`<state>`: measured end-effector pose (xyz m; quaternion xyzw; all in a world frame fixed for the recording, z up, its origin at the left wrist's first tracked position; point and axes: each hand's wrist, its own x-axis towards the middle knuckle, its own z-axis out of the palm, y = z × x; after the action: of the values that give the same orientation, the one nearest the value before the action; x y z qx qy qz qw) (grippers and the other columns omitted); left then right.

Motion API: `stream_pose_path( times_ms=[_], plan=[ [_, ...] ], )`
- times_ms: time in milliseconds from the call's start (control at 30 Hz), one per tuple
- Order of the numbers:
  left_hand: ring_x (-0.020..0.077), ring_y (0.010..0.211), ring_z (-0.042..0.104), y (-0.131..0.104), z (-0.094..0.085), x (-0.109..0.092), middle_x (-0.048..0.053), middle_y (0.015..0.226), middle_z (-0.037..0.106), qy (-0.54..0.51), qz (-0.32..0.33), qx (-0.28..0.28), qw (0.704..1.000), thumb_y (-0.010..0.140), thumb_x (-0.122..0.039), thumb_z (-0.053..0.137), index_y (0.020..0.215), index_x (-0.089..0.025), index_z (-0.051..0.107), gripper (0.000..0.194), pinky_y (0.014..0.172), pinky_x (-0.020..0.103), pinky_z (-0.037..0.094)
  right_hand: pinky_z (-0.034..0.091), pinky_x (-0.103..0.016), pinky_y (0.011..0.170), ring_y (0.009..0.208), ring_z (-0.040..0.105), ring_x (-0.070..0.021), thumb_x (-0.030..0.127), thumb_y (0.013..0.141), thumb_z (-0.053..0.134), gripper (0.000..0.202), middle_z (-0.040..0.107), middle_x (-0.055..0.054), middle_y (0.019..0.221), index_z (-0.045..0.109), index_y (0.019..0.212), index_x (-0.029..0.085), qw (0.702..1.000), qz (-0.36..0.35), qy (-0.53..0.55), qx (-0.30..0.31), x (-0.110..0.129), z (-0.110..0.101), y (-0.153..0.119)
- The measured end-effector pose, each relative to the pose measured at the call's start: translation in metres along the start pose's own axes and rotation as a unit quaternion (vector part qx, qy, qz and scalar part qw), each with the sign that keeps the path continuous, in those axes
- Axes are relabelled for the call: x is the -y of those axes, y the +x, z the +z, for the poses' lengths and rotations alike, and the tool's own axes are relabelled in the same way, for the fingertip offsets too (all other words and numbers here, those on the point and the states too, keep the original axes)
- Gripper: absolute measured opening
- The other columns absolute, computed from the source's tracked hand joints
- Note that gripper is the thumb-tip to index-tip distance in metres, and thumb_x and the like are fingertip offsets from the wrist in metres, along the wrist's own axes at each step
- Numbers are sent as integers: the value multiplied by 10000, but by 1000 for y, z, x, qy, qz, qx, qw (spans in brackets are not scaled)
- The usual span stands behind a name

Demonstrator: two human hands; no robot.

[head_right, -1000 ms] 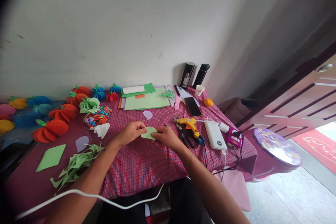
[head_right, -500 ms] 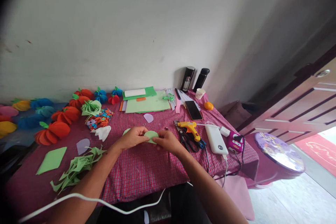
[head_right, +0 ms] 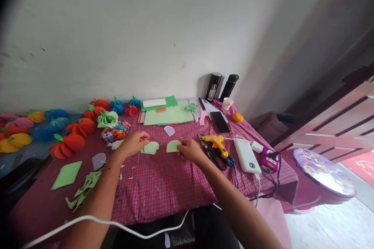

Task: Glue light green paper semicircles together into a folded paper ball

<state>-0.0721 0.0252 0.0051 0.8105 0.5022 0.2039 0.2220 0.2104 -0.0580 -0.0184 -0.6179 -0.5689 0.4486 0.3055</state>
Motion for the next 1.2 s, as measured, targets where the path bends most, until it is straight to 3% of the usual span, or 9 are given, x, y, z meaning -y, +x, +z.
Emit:
stream_pose_path(
  times_ms=[100, 200, 267, 433, 533, 667, 767, 1033, 1200],
  plan=[
    [231, 973, 665, -3, 4, 2, 83, 1082, 725, 53, 25, 57, 997, 815, -294, 632, 1037, -202, 739, 263, 820, 302, 483, 364, -210, 481, 480, 547, -117, 272, 864, 573, 176, 670, -14, 604, 641, 734, 176, 999, -3, -43, 0, 7, 0, 5],
    [235, 1019, 658, -5, 8, 2, 84, 1141, 696, 85, 29, 97, 991, 779, -282, 656, 1098, -216, 733, 335, 885, 302, 482, 401, -248, 602, 652, 647, -178, 311, 864, 623, 171, 729, -78, 733, 705, 863, 161, 971, -41, -203, -119, 13, 1, -3],
    [240, 1041, 654, -6, 10, 4, 93, 1188, 669, 111, 30, 112, 987, 745, -259, 673, 1135, -210, 725, 396, 920, 304, 477, 407, -264, 664, 746, 679, -202, 345, 899, 604, 224, 752, -95, 817, 727, 955, 166, 944, -75, -279, -162, 16, 2, -13],
    [233, 1044, 655, -5, 14, 7, 92, 1202, 647, 154, 42, 123, 980, 759, -200, 617, 1146, -217, 724, 402, 914, 300, 475, 384, -250, 623, 685, 662, -175, 358, 944, 553, 239, 734, -37, 768, 734, 937, 202, 959, -100, -248, -95, 10, 6, -47],
    [227, 1021, 658, -6, 15, 4, 90, 1179, 645, 167, 42, 123, 977, 783, -191, 581, 1128, -219, 729, 376, 894, 300, 474, 392, -248, 620, 668, 652, -173, 343, 951, 540, 232, 716, -20, 741, 726, 939, 205, 965, -99, -223, -95, 3, 8, -65],
    [228, 976, 652, -9, 13, -4, 82, 1142, 631, 177, 46, 122, 976, 791, -294, 622, 1128, -237, 722, 356, 856, 306, 470, 419, -251, 655, 703, 652, -172, 300, 960, 535, 211, 715, -25, 780, 716, 919, 199, 963, -126, -216, -97, -4, 9, -76],
    [221, 965, 645, -10, 12, -9, 75, 1129, 623, 173, 39, 124, 976, 778, -337, 653, 1099, -244, 724, 341, 832, 296, 461, 445, -258, 723, 782, 662, -179, 253, 958, 548, 185, 719, -37, 842, 715, 905, 195, 957, -152, -231, -94, -5, 13, -72],
    [224, 876, 649, -12, 11, -10, 77, 1047, 647, 170, 64, 103, 978, 803, -245, 587, 965, -243, 748, 229, 752, 309, 438, 479, -330, 917, 987, 644, -229, 142, 893, 627, 159, 703, -107, 1039, 711, 1028, 158, 921, -243, -274, -134, 4, 33, -41],
    [224, 819, 650, -10, 5, -15, 84, 919, 694, 163, 54, 68, 983, 869, -239, 518, 826, -220, 750, 237, 722, 312, 424, 483, -362, 941, 1015, 635, -237, 152, 895, 631, 140, 701, -116, 1070, 705, 1012, 170, 926, -254, -242, -139, -3, 38, -36]
  ],
)
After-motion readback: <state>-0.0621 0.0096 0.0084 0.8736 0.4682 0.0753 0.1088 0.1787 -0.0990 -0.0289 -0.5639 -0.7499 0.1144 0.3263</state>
